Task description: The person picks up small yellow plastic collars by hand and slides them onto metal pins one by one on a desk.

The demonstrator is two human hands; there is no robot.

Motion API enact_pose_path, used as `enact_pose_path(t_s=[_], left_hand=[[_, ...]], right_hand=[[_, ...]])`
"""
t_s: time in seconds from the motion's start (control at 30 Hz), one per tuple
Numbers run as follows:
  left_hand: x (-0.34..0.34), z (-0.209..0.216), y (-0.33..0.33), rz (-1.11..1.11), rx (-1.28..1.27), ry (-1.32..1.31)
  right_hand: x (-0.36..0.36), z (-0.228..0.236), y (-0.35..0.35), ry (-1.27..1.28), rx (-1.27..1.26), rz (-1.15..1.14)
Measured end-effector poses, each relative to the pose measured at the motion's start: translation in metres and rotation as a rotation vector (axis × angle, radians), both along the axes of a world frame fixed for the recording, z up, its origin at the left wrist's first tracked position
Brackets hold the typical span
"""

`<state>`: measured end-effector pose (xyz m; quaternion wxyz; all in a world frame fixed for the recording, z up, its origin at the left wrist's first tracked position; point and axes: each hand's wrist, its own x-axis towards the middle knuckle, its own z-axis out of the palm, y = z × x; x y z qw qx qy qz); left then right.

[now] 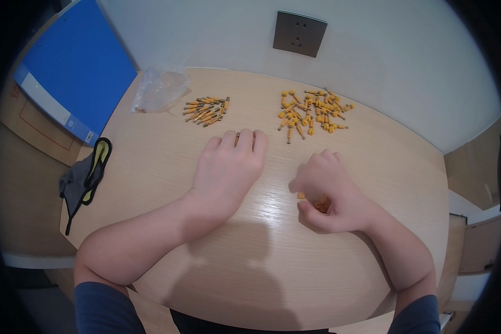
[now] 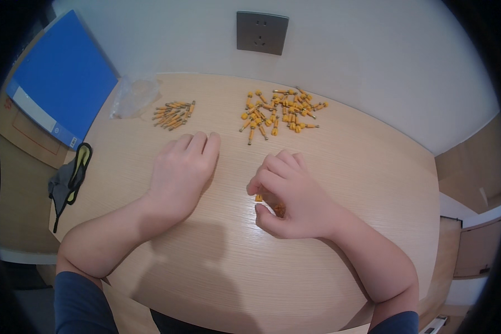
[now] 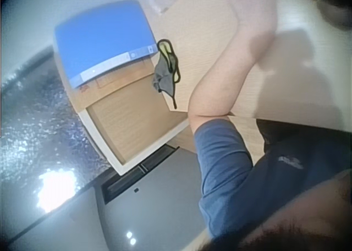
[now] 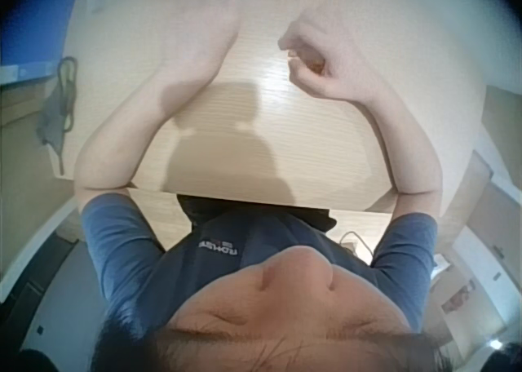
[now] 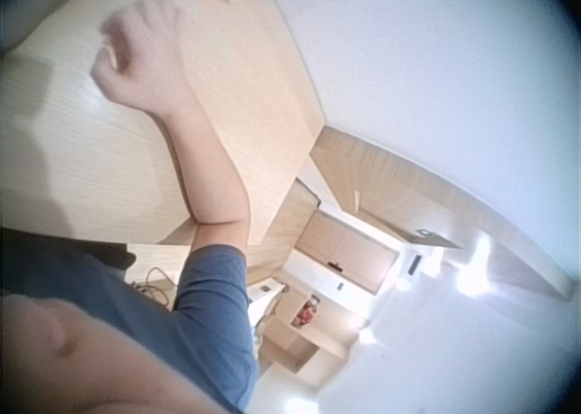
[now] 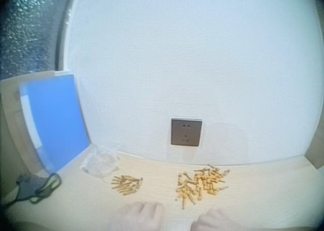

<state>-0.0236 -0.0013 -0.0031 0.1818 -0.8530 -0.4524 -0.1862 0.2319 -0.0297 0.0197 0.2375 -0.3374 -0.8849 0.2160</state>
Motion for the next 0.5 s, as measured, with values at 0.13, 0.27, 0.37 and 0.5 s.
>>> enact_pose_path(t_s=[0.13,0.27,0.37,0.5], left_hand=[[-0.003,0.006,0.001,-0.070,-0.101,-0.050],[-0.002,0.001,0.009,-0.124,-0.157,-0.250],[0.001,-0.004,0.012,-0.297,-0.189,-0.503],[0.008,-0.002,0.010,-0.376,-0.507,-0.898]], right_hand=[[-0.002,-0.002,0.000,-0.051,0.027,-0.007],[0.000,-0.007,0.002,-0.055,0.012,-0.001],[0.000,-0.010,0.004,-0.016,0.021,-0.006],[0.003,-0.013,0.004,0.075,-0.086,-0.097]])
